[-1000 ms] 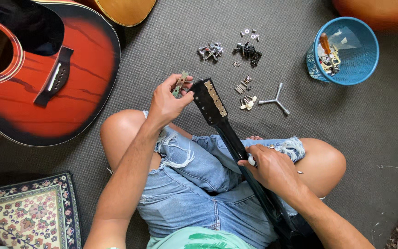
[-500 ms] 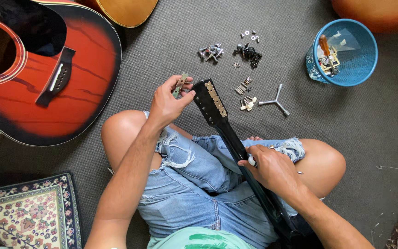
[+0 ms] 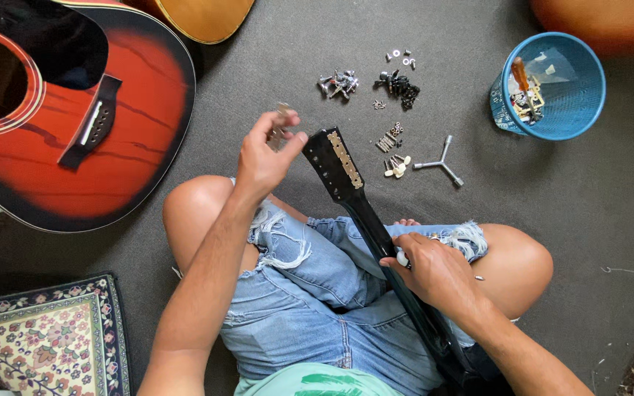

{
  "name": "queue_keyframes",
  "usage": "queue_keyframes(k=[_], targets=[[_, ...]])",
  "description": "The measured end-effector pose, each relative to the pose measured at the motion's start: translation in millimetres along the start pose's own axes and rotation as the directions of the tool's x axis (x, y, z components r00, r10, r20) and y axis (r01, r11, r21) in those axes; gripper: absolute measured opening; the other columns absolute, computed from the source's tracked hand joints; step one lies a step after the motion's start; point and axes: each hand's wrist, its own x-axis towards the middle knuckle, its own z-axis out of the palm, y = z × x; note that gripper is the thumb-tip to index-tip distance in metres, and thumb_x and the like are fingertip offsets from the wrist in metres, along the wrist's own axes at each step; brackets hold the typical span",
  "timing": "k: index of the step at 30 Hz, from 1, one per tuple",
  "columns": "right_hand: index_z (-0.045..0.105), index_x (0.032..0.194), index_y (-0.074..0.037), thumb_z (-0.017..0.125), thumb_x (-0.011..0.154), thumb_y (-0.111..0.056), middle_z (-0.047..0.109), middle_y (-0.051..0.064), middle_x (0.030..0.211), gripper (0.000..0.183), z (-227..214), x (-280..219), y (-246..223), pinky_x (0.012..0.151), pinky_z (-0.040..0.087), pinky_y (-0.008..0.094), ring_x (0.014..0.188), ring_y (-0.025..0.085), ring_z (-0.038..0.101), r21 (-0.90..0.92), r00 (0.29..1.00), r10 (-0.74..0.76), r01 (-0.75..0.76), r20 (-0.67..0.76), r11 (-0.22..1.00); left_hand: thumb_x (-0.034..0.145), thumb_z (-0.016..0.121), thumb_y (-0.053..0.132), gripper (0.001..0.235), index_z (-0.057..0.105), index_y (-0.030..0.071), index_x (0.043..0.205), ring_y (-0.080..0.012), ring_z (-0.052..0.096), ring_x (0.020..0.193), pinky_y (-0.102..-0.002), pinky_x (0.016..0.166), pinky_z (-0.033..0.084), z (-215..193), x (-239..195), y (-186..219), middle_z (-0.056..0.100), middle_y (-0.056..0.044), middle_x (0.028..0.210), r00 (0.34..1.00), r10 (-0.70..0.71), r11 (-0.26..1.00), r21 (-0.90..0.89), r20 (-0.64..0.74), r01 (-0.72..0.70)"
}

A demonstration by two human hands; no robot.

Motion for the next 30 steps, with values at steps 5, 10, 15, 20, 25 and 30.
queue_keyframes(k=[5, 10, 15, 20, 25, 30], targets=[[0.065, 0.114, -0.021, 0.067, 0.090, -0.047, 0.069, 0.005, 0.089, 0.035, -1, 0, 0, 0.070, 0.061, 0.048, 0.086, 0.035, 0.074, -0.002, 1.000, 0.006, -0.006, 0.000, 1.000, 0.106, 0.054, 0.034, 0.035, 0.061, 0.008, 0.128, -0.0191, 0.068, 0.101, -0.025, 0.066, 0.053, -8, 10, -8, 0.072, -0.015, 0.119, 0.992, -0.077, 0.986, -0.154, -0.101, 0.061], [0.066, 0.113, -0.021, 0.068, 0.090, -0.046, 0.069, 0.004, 0.086, 0.034, 2, 0, 3, 0.068, 0.060, 0.047, 0.084, 0.036, 0.074, 0.008, 1.000, -0.005, 0.006, -0.021, 1.000, 0.110, 0.035, 0.024, 0.037, 0.055, 0.002, 0.132, -0.0174, 0.064, 0.102, -0.019, 0.063, 0.051, -6, 14, -19, 0.069, -0.016, 0.120, 0.991, -0.114, 0.952, -0.294, -0.075, 0.087], [0.066, 0.113, -0.022, 0.068, 0.089, -0.046, 0.069, 0.004, 0.085, 0.034, 5, -1, 6, 0.067, 0.060, 0.047, 0.084, 0.035, 0.074, 0.014, 0.999, -0.007, 0.007, -0.034, 1.000, 0.101, 0.037, 0.010, 0.040, 0.056, 0.003, 0.136, -0.0177, 0.065, 0.104, -0.025, 0.074, 0.057, -7, 15, -21, 0.069, -0.015, 0.122, 0.990, -0.136, 0.904, -0.414, -0.044, 0.106], [0.066, 0.113, -0.022, 0.068, 0.090, -0.047, 0.069, 0.005, 0.086, 0.034, 1, 1, 3, 0.067, 0.060, 0.048, 0.083, 0.036, 0.074, 0.014, 0.999, -0.012, 0.012, -0.033, 1.000, 0.100, 0.040, 0.014, 0.043, 0.055, 0.002, 0.138, -0.0161, 0.067, 0.104, -0.026, 0.079, 0.060, -5, 17, -21, 0.069, -0.014, 0.123, 0.975, -0.220, 0.809, -0.562, -0.025, 0.169], [0.066, 0.112, -0.022, 0.067, 0.091, -0.048, 0.069, 0.004, 0.086, 0.034, 1, 1, 3, 0.068, 0.060, 0.047, 0.084, 0.035, 0.074, 0.015, 1.000, -0.008, 0.008, -0.010, 1.000, 0.106, 0.039, 0.020, 0.043, 0.054, 0.004, 0.142, -0.0204, 0.069, 0.108, -0.032, 0.090, 0.062, -4, 20, -33, 0.070, -0.018, 0.126, 0.975, -0.223, 0.775, -0.610, -0.019, 0.165], [0.066, 0.115, -0.022, 0.068, 0.090, -0.046, 0.070, 0.003, 0.089, 0.035, 2, 1, 4, 0.068, 0.060, 0.046, 0.086, 0.034, 0.074, 0.015, 1.000, 0.002, -0.002, -0.005, 1.000, 0.111, 0.040, 0.022, 0.040, 0.052, 0.007, 0.145, -0.0183, 0.067, 0.112, -0.035, 0.098, 0.057, -1, 19, -40, 0.069, -0.014, 0.129, 0.983, -0.181, 0.820, -0.556, -0.020, 0.140]])
